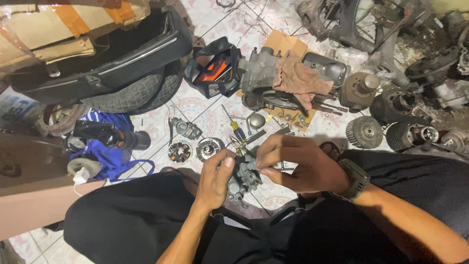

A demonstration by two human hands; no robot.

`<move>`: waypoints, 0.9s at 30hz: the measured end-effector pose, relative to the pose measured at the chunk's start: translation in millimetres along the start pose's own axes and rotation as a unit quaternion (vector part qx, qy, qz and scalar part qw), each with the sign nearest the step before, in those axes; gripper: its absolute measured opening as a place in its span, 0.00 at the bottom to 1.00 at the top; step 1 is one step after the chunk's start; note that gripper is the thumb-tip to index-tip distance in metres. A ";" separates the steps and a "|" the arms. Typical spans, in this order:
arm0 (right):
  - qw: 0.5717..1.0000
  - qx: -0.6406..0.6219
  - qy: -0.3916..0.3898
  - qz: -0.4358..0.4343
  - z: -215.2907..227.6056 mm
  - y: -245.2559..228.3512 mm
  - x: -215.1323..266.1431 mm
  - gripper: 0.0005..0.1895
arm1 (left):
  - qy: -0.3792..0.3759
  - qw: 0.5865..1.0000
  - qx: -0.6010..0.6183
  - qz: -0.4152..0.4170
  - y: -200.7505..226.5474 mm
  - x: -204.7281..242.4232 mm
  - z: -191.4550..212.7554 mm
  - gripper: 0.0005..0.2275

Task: The person sits on the floor surrounded by disassembled mechanical parts and tools. They handle a small metal component, then pick up a larger metallic assembly and apply liquid from a bottle onto it.

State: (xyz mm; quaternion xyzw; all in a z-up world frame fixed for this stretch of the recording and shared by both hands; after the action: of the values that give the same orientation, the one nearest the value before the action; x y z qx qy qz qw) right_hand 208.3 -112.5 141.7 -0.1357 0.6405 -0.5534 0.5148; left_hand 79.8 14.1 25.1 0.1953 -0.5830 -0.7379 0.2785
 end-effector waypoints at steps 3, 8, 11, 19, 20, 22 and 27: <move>0.999 -0.025 -0.016 -0.013 -2.0 3.8 2.3 0.05 | -0.006 1.000 -0.001 -0.008 2.1 -1.4 -3.2 0.19; 0.998 -0.056 -0.030 -0.020 -2.0 1.9 -1.8 0.04 | -0.034 0.999 0.011 -0.010 10.3 -6.7 -7.5 0.19; 0.997 -0.072 -0.027 -0.019 -2.0 1.1 -2.9 0.07 | -0.036 0.999 0.028 0.005 -7.6 -3.9 -9.7 0.19; 0.996 -0.074 -0.042 -0.022 -3.9 5.8 -2.9 0.07 | -0.045 0.998 0.042 0.012 -22.9 -3.0 -13.6 0.19; 0.996 -0.078 -0.043 -0.027 -3.8 6.8 -3.2 0.08 | -0.046 0.998 0.049 0.014 -23.4 -3.5 -14.3 0.19; 0.997 -0.064 -0.048 -0.023 -3.5 2.8 -6.4 0.09 | -0.047 0.997 0.051 0.019 -26.4 -2.9 -13.7 0.19; 0.997 -0.026 -0.077 -0.001 -4.7 -2.9 -8.0 0.10 | -0.049 0.997 0.056 0.031 -28.3 -3.8 -12.0 0.20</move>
State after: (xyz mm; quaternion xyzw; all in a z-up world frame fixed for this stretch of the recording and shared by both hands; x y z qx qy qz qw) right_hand 206.8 -104.9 147.6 -0.1915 0.6129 -0.5254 0.5583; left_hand 84.8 12.2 -5.4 0.1562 -0.6421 -0.7035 0.2616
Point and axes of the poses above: each hand's wrist, its own x-axis away from the middle knuckle, its own z-axis out of the back of the hand, y = z × x, the point moved 5 cm from there along -x, towards the middle knuckle, and after that the axes turned 12 degrees about y, right-handed, at the moved point
